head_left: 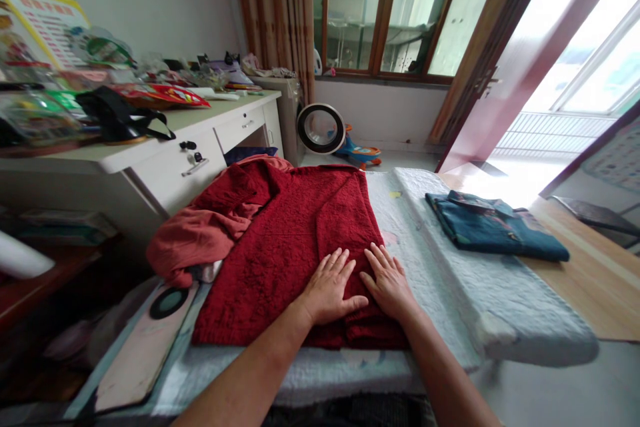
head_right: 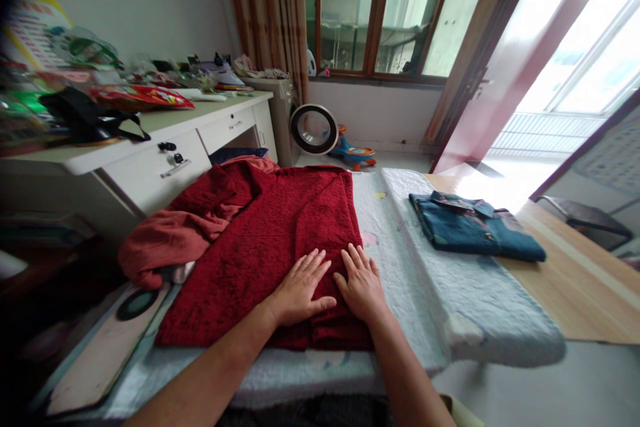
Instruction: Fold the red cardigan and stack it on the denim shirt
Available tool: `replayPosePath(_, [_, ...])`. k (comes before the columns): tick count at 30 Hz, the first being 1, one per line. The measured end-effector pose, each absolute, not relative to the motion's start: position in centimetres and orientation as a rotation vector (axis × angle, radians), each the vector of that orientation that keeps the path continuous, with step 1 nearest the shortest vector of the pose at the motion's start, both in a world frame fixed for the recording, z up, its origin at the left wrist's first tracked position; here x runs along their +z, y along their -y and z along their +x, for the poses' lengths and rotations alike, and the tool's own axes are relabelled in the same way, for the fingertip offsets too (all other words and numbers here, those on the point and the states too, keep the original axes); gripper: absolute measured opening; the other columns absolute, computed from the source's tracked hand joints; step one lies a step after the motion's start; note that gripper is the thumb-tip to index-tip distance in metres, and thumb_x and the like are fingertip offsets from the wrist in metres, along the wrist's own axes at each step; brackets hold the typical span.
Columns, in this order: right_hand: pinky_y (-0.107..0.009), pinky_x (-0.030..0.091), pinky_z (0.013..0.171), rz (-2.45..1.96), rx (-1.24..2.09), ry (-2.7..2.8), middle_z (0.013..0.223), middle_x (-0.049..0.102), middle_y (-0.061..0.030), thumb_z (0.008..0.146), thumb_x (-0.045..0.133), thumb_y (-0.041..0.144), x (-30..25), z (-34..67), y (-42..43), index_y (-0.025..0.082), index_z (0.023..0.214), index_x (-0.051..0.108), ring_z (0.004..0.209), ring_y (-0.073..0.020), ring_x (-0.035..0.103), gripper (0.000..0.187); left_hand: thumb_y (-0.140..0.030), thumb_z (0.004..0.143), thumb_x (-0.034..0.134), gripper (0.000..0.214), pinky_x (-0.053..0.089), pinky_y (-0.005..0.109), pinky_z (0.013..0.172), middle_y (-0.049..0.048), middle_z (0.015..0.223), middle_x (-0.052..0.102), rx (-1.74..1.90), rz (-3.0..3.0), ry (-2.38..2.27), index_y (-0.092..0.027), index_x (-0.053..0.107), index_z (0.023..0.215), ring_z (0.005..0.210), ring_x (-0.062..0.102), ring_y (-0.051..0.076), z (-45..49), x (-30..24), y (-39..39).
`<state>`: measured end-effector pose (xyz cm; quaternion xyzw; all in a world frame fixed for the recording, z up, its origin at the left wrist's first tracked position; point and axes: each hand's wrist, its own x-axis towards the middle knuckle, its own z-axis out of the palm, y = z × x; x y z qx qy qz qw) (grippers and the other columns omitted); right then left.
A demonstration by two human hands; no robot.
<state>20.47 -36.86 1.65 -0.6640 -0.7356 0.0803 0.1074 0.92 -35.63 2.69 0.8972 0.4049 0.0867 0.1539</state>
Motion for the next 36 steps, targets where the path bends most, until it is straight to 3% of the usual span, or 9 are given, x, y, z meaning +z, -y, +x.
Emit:
replayPosePath(5, [-0.048, 0.017, 0.117, -1.98, 0.234, 2.141, 0.159, 0.024, -0.0034, 0.095, 0.039, 0.046, 1.5, 20.6, 36.8, 0.023, 0.148, 0.035, 0.147, -0.0224, 0.017, 0.058, -0.082, 0.078, 0.037, 0.099, 0.011, 0.047, 0.119, 0.0131, 0.161, 0.013, 0.201, 2.55, -1.18, -0.017, 0.026, 0.151, 0.149, 0.005, 0.03, 0.9, 2.6, 35.8])
replayPosePath(13, [-0.051, 0.018, 0.117, -2.001, 0.214, 2.086, 0.159, 0.025, -0.0067, 0.096, 0.037, 0.044, 1.3, 21.1, 36.8, 0.02, 0.148, 0.034, 0.147, -0.0225, 0.018, 0.058, -0.077, 0.08, 0.039, 0.095, 0.011, 0.046, 0.119, 0.0139, 0.161, 0.015, 0.214, 2.57, -1.195, -0.016, 0.025, 0.151, 0.149, 0.006, 0.028, 1.0, 2.7, 36.0])
replayPosePath(17, [-0.052, 0.022, 0.116, -1.918, 0.184, 2.053, 0.155, 0.034, -0.0097, 0.093, 0.041, 0.033, 1.7, 20.9, 36.9, 0.018, 0.144, 0.041, 0.144, -0.0245, 0.027, 0.053, -0.077, 0.08, 0.039, 0.094, 0.011, 0.047, 0.119, 0.014, 0.161, 0.014, 0.203, 2.56, -1.196, -0.016, 0.027, 0.151, 0.149, 0.005, 0.029, 1.0, 2.7, 35.9])
replayPosePath(24, [-0.041, 0.034, 0.113, -1.631, 0.096, 1.974, 0.143, 0.05, -0.0119, 0.09, 0.033, 0.016, 0.5, 19.7, 37.9, 0.013, 0.139, 0.046, 0.136, -0.019, 0.041, 0.05, -0.074, 0.08, 0.046, 0.094, 0.01, 0.048, 0.12, 0.0147, 0.161, 0.014, 0.185, 2.533, -1.214, -0.015, 0.028, 0.151, 0.149, 0.005, 0.03, 1.1, 2.9, 36.0])
replayPosePath(32, [-0.04, 0.025, 0.117, -1.826, 0.028, 2.07, 0.149, 0.043, -0.0102, 0.092, 0.036, 0.016, 0.2, 19.2, 38.6, 0.012, 0.14, 0.046, 0.141, -0.0203, 0.033, 0.05, -0.072, 0.081, 0.043, 0.092, 0.01, 0.048, 0.119, 0.0162, 0.161, 0.015, 0.198, 2.542, -1.211, -0.013, 0.029, 0.15, 0.148, 0.005, 0.031, 1.2, 3.0, 36.1])
replayPosePath(36, [-0.04, 0.025, 0.117, -1.853, 0.009, 2.077, 0.15, 0.042, -0.0091, 0.093, 0.034, 0.017, 0.4, 19.2, 38.6, 0.013, 0.14, 0.046, 0.141, -0.0201, 0.033, 0.049, -0.056, 0.082, 0.051, 0.083, 0.015, 0.049, 0.119, 0.0172, 0.16, 0.017, 0.151, 2.47, -1.3, -0.013, 0.03, 0.149, 0.148, 0.01, 0.033, 2.1, 3.6, 36.8])
